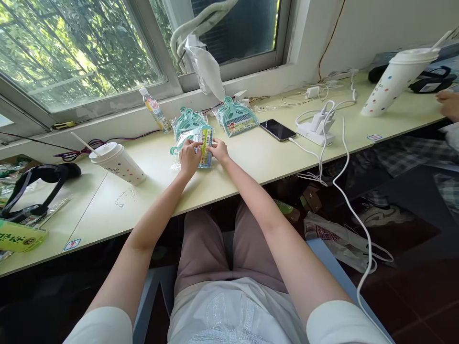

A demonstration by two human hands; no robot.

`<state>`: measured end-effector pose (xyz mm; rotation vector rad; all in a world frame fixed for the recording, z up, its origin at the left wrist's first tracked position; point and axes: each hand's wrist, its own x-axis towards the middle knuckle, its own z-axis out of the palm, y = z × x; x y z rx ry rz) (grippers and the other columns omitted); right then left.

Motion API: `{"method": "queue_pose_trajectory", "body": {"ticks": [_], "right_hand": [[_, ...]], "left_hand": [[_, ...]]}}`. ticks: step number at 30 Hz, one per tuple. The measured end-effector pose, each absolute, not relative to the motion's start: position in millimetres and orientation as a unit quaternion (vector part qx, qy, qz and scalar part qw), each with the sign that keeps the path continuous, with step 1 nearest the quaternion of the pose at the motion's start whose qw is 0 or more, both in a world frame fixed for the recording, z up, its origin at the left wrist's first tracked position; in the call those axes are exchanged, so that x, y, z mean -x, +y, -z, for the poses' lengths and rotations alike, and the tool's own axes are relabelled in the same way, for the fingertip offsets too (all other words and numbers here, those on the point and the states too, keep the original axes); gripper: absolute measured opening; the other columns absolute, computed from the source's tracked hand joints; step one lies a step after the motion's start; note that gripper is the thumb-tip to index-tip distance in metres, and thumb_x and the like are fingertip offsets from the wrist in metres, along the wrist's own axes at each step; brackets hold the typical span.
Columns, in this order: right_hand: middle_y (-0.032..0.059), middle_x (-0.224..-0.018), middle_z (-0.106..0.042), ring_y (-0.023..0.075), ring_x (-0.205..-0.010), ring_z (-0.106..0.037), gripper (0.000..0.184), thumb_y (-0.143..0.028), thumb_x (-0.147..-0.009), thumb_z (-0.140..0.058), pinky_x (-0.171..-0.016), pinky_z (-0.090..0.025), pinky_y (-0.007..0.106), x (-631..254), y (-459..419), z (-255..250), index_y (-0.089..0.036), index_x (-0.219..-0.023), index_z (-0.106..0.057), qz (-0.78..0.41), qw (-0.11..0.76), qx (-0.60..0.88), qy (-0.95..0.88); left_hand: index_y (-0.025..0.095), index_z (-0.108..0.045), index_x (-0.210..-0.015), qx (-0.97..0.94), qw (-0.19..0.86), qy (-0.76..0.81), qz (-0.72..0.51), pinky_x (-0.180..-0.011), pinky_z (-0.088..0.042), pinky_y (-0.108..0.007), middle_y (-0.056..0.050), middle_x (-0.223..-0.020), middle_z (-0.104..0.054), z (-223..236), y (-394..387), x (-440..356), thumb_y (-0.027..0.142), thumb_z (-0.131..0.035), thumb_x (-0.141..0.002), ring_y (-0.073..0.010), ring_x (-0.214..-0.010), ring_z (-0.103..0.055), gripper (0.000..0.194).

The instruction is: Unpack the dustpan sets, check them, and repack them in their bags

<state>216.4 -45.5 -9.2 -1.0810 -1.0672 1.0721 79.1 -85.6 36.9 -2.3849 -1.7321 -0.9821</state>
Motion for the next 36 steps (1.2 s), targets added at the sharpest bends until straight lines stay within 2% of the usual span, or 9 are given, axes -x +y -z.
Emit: {"method": "queue_pose_trajectory", "body": {"ticks": [7,13,18,23,28,30,32,34,36], "right_hand": [[0.0078,-0.098,-0.077,0.0203,-0.088,-0.074,0.039,-0.009,-0.078,-0.071,-0.09,-0.063,0.045,-216.5,-44.3,13.0,-0.015,-0.116,-0.064,-0.454,0.605,0.469,-0.457],[0.0069,-0.1,-0.077,0.0182,-0.089,-0.073,0.038,-0.007,-0.079,-0.067,-0.088,-0.063,0.04,-217.4,-45.3,12.4,-0.016,-0.116,-0.064,-0.458,0.611,0.472,-0.441],[0.0079,-0.104,-0.077,0.0195,-0.092,-0.074,0.039,-0.006,-0.078,-0.066,-0.09,-0.063,0.042,-218.2,-47.0,10.6,-0.016,-0.116,-0.064,-0.461,0.614,0.47,-0.436],[0.0096,-0.104,-0.077,0.0195,-0.088,-0.074,0.037,-0.004,-0.08,-0.063,-0.09,-0.063,0.045,-217.4,-48.7,9.1,-0.013,-0.117,-0.063,-0.469,0.61,0.473,-0.429],[0.0058,-0.099,-0.077,0.0175,-0.086,-0.073,0.038,-0.005,-0.081,-0.064,-0.089,-0.063,0.042,-217.9,-49.4,10.2,-0.015,-0.117,-0.063,-0.474,0.609,0.47,-0.428],[0.0053,-0.099,-0.077,0.0171,-0.085,-0.073,0.039,-0.006,-0.08,-0.066,-0.09,-0.063,0.042,-218.7,-49.0,11.0,-0.016,-0.118,-0.063,-0.472,0.608,0.472,-0.431],[0.0051,-0.099,-0.077,0.0164,-0.083,-0.073,0.041,-0.008,-0.08,-0.068,-0.09,-0.062,0.043,-219.1,-48.2,11.7,-0.017,-0.119,-0.063,-0.471,0.604,0.476,-0.433],[0.0065,-0.1,-0.077,0.0164,-0.082,-0.072,0.042,-0.008,-0.081,-0.068,-0.09,-0.062,0.043,-218.9,-47.5,12.4,-0.015,-0.121,-0.063,-0.471,0.603,0.476,-0.434],[0.0083,-0.101,-0.077,0.0171,-0.082,-0.072,0.042,-0.007,-0.082,-0.066,-0.09,-0.062,0.044,-218.5,-46.7,13.1,-0.013,-0.123,-0.063,-0.471,0.604,0.476,-0.432]], "left_hand": [[0.017,-0.078,-0.094,0.783,0.02,-0.56,0.271,-0.078,-0.049,-0.038,-0.015,-0.121,-0.058,-43.1,-86.5,-83.2,0.019,-0.045,-0.093,-0.027,-0.091,-0.066,0.033],[0.011,-0.073,-0.101,0.795,0.037,-0.564,0.221,-0.078,-0.052,-0.041,-0.022,-0.128,-0.056,-39.3,-86.1,-85.8,0.02,-0.045,-0.092,-0.0307,-0.091,-0.067,0.031],[0.01,-0.071,-0.103,0.801,0.052,-0.567,0.183,-0.079,-0.05,-0.041,-0.022,-0.116,-0.061,-42.1,-91.6,-87.0,0.019,-0.042,-0.094,-0.0325,-0.092,-0.067,0.031],[0.014,-0.071,-0.104,0.809,0.035,-0.554,0.194,-0.08,-0.05,-0.041,-0.018,-0.119,-0.061,-43.3,-83.5,-79.7,0.014,-0.056,-0.088,-0.0316,-0.092,-0.066,0.022],[0.017,-0.073,-0.106,0.794,0.014,-0.566,0.222,-0.081,-0.049,-0.042,-0.016,-0.123,-0.059,-44.8,-80.2,-76.2,0.035,-0.074,-0.083,-0.0326,-0.094,-0.065,0.028],[0.018,-0.074,-0.104,0.794,0.02,-0.563,0.229,-0.08,-0.048,-0.042,-0.016,-0.122,-0.059,-46.1,-82.3,-76.8,0.046,-0.072,-0.085,-0.0321,-0.092,-0.065,0.033],[0.018,-0.075,-0.102,0.791,0.02,-0.563,0.238,-0.079,-0.048,-0.042,-0.015,-0.119,-0.059,-47.0,-84.0,-76.8,0.048,-0.062,-0.091,-0.0313,-0.09,-0.065,0.034],[0.018,-0.075,-0.101,0.789,0.015,-0.564,0.243,-0.079,-0.048,-0.041,-0.015,-0.117,-0.06,-46.8,-84.0,-75.8,0.039,-0.053,-0.097,-0.0303,-0.089,-0.065,0.031],[0.018,-0.076,-0.103,0.794,0.017,-0.559,0.24,-0.079,-0.048,-0.041,-0.015,-0.116,-0.06,-45.0,-82.5,-74.4,0.027,-0.051,-0.096,-0.0295,-0.09,-0.064,0.027]]}}
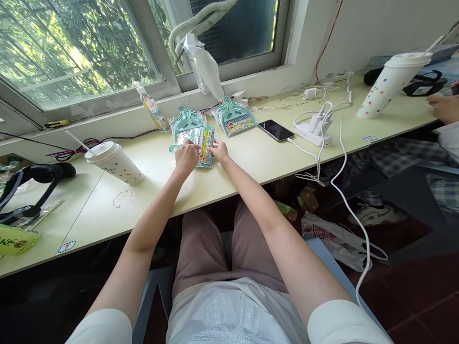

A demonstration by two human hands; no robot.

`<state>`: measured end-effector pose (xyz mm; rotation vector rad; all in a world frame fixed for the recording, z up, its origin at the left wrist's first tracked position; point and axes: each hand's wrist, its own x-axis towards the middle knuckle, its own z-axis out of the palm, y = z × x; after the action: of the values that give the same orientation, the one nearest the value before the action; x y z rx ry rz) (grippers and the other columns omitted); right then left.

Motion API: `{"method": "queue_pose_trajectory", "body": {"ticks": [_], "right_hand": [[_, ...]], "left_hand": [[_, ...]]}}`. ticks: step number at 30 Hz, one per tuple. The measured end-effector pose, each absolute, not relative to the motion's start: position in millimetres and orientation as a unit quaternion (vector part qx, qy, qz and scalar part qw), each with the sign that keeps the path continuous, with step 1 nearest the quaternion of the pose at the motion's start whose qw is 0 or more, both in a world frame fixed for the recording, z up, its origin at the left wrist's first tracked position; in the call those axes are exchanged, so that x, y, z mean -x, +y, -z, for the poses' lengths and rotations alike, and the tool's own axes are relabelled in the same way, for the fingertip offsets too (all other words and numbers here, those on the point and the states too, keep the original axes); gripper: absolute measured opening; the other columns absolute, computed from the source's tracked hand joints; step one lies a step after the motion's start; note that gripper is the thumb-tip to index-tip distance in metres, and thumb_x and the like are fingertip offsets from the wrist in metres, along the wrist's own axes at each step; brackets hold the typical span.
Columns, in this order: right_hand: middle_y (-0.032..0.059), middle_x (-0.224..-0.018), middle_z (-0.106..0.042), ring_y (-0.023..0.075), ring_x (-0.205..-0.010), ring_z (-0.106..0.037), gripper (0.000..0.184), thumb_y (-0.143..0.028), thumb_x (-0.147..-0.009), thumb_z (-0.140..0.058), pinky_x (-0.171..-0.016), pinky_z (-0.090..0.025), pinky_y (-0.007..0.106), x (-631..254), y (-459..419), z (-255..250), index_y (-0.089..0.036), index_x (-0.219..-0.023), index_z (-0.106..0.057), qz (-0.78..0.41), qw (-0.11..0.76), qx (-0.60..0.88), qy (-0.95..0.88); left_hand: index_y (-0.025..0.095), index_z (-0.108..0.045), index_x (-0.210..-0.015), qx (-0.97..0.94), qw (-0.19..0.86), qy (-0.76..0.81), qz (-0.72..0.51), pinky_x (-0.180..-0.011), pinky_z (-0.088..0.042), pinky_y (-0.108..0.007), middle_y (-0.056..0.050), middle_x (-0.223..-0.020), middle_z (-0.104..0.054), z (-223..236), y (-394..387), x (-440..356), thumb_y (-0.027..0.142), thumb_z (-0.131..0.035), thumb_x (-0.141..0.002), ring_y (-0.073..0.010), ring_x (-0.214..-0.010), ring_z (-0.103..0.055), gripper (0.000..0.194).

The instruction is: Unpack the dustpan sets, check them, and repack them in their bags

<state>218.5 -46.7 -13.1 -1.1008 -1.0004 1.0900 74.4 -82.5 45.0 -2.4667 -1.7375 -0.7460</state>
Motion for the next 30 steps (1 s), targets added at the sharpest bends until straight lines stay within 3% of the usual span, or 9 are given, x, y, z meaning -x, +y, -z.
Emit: {"method": "queue_pose_trajectory", "body": {"ticks": [6,13,18,25,30], "right_hand": [[0.0084,-0.103,-0.077,0.0181,-0.082,-0.073,0.042,-0.008,-0.082,-0.067,-0.085,-0.063,0.041,-218.8,-46.3,12.4,-0.015,-0.123,-0.063,-0.472,0.608,0.488,-0.412],[0.0108,-0.109,-0.076,0.0187,-0.089,-0.075,0.045,-0.015,-0.088,-0.063,-0.08,-0.064,0.035,-221.1,-49.7,7.8,-0.015,-0.133,-0.06,-0.454,0.617,0.494,-0.412],[0.0094,-0.104,-0.078,0.0187,-0.086,-0.075,0.043,-0.018,-0.086,-0.066,-0.08,-0.064,0.036,-221.4,-48.4,9.6,-0.016,-0.129,-0.062,-0.457,0.625,0.494,-0.394],[0.0096,-0.103,-0.079,0.0165,-0.079,-0.074,0.041,-0.017,-0.083,-0.07,-0.077,-0.063,0.034,-219.9,-46.3,11.8,-0.015,-0.124,-0.064,-0.458,0.626,0.499,-0.387],[0.0081,-0.093,-0.079,0.0193,-0.078,-0.075,0.036,-0.02,-0.077,-0.077,-0.076,-0.063,0.036,-220.2,-45.9,12.1,-0.016,-0.111,-0.066,-0.42,0.629,0.524,-0.391]], "left_hand": [[0.021,-0.076,-0.107,0.82,0.039,-0.527,0.22,-0.081,-0.052,-0.041,-0.015,-0.118,-0.057,-35.7,-80.8,-76.4,0.019,-0.064,-0.082,-0.0353,-0.114,-0.054,0.028],[0.022,-0.068,-0.125,0.82,0.028,-0.529,0.216,-0.101,-0.046,-0.048,-0.016,-0.128,-0.054,-37.6,-88.0,-80.1,0.021,-0.072,-0.078,-0.0375,-0.125,-0.049,0.048],[0.023,-0.063,-0.132,0.818,0.026,-0.537,0.207,-0.101,-0.045,-0.049,-0.017,-0.132,-0.052,-35.6,-90.6,-84.5,0.023,-0.065,-0.083,-0.0381,-0.127,-0.046,0.05],[0.014,-0.053,-0.143,0.826,0.045,-0.524,0.202,-0.105,-0.043,-0.05,-0.022,-0.134,-0.051,-27.1,-93.7,-88.7,0.014,-0.051,-0.088,-0.0386,-0.131,-0.045,0.055],[0.013,-0.036,-0.156,0.849,-0.031,-0.445,0.283,-0.113,-0.04,-0.051,-0.024,-0.145,-0.048,-13.3,-89.8,-93.9,0.01,-0.044,-0.089,-0.0338,-0.14,-0.045,0.067]]}}
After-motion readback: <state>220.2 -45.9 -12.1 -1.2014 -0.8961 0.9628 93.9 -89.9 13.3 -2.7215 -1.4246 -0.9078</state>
